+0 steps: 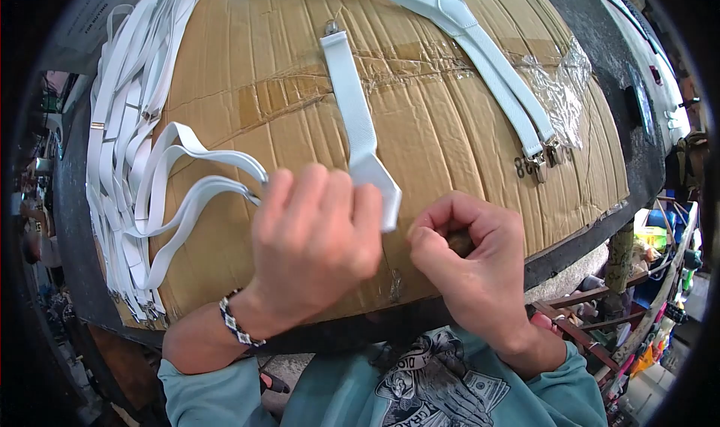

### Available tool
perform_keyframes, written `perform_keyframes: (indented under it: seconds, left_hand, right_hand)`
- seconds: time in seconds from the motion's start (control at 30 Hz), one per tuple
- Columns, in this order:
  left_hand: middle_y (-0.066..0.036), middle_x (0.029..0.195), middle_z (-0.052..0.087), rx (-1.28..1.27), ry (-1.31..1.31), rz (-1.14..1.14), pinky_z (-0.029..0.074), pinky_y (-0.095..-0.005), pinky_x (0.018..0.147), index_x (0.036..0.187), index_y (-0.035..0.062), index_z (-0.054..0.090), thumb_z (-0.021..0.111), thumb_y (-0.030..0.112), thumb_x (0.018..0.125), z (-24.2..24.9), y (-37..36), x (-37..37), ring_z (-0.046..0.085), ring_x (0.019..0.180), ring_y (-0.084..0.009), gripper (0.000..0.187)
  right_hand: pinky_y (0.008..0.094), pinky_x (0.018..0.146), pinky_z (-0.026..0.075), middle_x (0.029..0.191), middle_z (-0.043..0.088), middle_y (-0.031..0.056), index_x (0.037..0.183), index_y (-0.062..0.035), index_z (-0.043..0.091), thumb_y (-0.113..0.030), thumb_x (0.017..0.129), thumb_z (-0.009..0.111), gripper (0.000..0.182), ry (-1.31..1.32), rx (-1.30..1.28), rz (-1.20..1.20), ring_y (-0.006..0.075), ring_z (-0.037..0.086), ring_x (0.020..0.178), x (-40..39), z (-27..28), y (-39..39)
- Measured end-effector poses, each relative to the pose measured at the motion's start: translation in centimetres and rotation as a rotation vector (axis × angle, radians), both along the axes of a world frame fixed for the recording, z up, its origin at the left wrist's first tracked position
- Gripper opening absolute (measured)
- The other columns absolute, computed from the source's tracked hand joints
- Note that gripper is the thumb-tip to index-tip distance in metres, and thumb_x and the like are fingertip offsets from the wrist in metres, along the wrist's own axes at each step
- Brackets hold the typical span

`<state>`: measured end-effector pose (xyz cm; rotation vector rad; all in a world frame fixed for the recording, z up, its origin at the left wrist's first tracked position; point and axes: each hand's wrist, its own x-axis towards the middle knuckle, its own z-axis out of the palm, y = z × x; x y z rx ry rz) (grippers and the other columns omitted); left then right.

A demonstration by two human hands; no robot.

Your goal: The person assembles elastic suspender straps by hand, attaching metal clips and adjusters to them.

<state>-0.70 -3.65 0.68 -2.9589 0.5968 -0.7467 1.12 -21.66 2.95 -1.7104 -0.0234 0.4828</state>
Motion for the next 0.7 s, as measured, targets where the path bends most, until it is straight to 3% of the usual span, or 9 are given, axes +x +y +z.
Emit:
perform_keyframes:
  seconds: [0.13,0.23,0.33,0.47,0.7]
  left_hand:
    - [-0.004,0.063,0.037,-0.165,0.02,0.004,0.033,-0.0374,0.06,0.067,0.0098,0.05,0.071,0.008,0.073,0.3,1.7,1.3,0.043,0.061,-0.0231,0.022]
    - [-0.006,0.062,0.04,-0.314,0.045,-0.049,0.032,-0.0395,0.059,0.066,0.0072,0.05,0.079,0.008,0.08,0.2,1.5,1.7,0.042,0.058,-0.0258,0.031]
    - [-0.006,0.061,0.042,-0.383,0.077,-0.084,0.03,-0.0401,0.059,0.066,0.0059,0.051,0.08,0.007,0.082,0.3,1.2,1.8,0.041,0.057,-0.0268,0.034]
    - [-0.003,0.064,0.044,-0.366,0.123,-0.098,0.033,-0.0378,0.061,0.07,0.0093,0.057,0.079,0.018,0.085,0.4,1.2,1.6,0.047,0.061,-0.0224,0.028]
    - [-0.004,0.064,0.045,-0.404,0.126,-0.13,0.032,-0.0384,0.06,0.069,0.0085,0.057,0.08,0.016,0.084,0.2,1.3,1.6,0.046,0.059,-0.0235,0.028]
  right_hand:
    - [0.0209,0.049,0.031,0.067,0.057,-0.0011,0.08,0.0012,0.061,-0.006,0.089,0.06,0.012,0.107,0.123,-0.041,0.0029,0.045,0.055,0.0,0.5,-1.0]
    - [0.0235,0.047,0.028,0.063,0.051,0.0003,0.075,-0.0015,0.054,-0.008,0.091,0.055,0.017,0.23,0.401,-0.131,0.0048,0.039,0.052,0.2,0.2,-1.1]
    - [0.0217,0.055,0.03,0.066,0.046,-0.0078,0.076,-0.0023,0.056,-0.003,0.095,0.059,0.019,0.254,0.476,-0.009,0.0006,0.039,0.062,0.6,0.2,-1.9]
    - [0.0213,0.055,0.03,0.068,0.049,-0.0071,0.081,-0.0023,0.058,-0.008,0.099,0.063,0.019,0.105,0.405,0.118,-0.0004,0.041,0.063,0.5,-0.7,-1.9]
    - [0.0183,0.055,0.032,0.076,0.058,-0.0049,0.098,0.0003,0.062,-0.005,0.098,0.065,0.007,-0.019,0.283,0.115,-0.0022,0.044,0.066,0.7,-0.7,-0.7]
